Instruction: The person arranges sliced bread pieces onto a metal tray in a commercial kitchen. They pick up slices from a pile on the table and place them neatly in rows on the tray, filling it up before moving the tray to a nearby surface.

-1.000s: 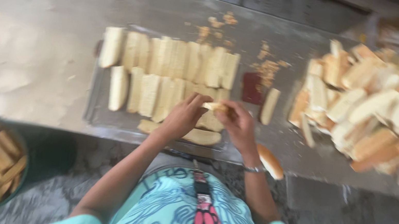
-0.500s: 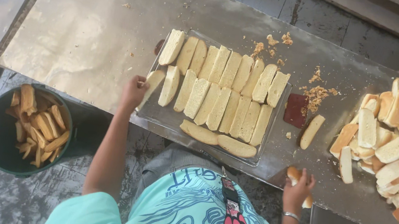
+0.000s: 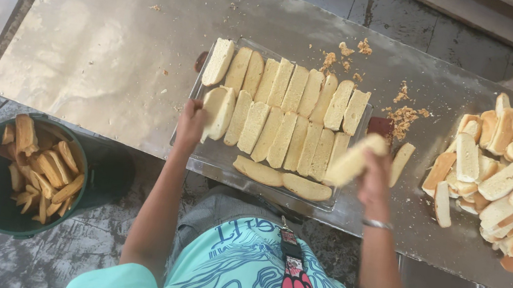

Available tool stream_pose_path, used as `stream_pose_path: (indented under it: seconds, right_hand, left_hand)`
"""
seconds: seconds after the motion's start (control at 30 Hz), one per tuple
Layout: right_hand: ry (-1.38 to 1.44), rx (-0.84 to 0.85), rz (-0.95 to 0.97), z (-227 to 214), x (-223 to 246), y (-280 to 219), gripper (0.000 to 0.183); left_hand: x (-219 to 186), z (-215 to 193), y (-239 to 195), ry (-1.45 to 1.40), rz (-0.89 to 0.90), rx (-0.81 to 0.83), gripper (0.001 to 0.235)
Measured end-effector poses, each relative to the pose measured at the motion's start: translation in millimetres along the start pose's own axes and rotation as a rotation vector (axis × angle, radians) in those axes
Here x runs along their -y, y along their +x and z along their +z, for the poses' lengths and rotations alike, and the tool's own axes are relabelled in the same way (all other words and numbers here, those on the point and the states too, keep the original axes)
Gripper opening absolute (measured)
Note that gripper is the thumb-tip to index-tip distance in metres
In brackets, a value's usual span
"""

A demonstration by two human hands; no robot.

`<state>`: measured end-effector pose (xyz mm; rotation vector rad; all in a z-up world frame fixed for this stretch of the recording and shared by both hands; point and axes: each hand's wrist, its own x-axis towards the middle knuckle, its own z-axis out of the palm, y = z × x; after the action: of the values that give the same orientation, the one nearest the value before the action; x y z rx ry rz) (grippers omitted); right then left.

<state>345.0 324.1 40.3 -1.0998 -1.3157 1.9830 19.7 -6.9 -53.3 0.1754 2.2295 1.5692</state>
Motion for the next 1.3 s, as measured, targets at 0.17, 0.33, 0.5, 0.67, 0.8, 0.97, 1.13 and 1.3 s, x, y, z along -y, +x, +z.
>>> stream_pose_path:
  seconds: [0.17,0.33,0.5,0.67,0.8,0.97,1.13,1.3]
  right_hand:
    - [-0.344,0.309,0.173,181.8,-39.6,-7.3,0.051]
    - [-0.44,0.547,-0.045,281.6,-87.8,-6.1,0.054]
    - [-1.274,0.536,-0.628,291.2,-112.9,13.4,0.067]
    - [-1.58,0.574,-0.696,280.5,-126.1,20.5,0.08]
    - [-1.571,0.494,-0.739,272.8,-131.8,18.5,0.076]
    - [-1.559,0.449,-0.762,259.6,-145.8,17.1,0.074]
    - [-1.562,0.436,-0.829,249.7,-159.4,19.9,0.076]
    - [-1.565,0.428,-0.838,243.4,-166.8,21.7,0.075]
  left_hand:
    - [-24.2,-25.2,-7.4,-0.327,-0.116,0.311,0.056]
    - [-66.0,-54.9,-29.4,0.065,-0.016,0.486,0.05]
    - [-52.7,-85.2,-12.9,0.127,-0.208,0.32,0.054]
    - [-18.6,-84.9,21.6,0.224,-0.156,0.192,0.049]
    - [-9.2,-68.8,28.3,0.307,-0.095,0.159,0.047]
    - [-12.4,-55.1,27.9,0.341,-0.082,0.126,0.048]
    - [-33.5,-49.1,7.4,0.355,-0.088,0.103,0.043]
    - [-39.4,-39.2,-3.0,0.488,0.147,0.018,0.029]
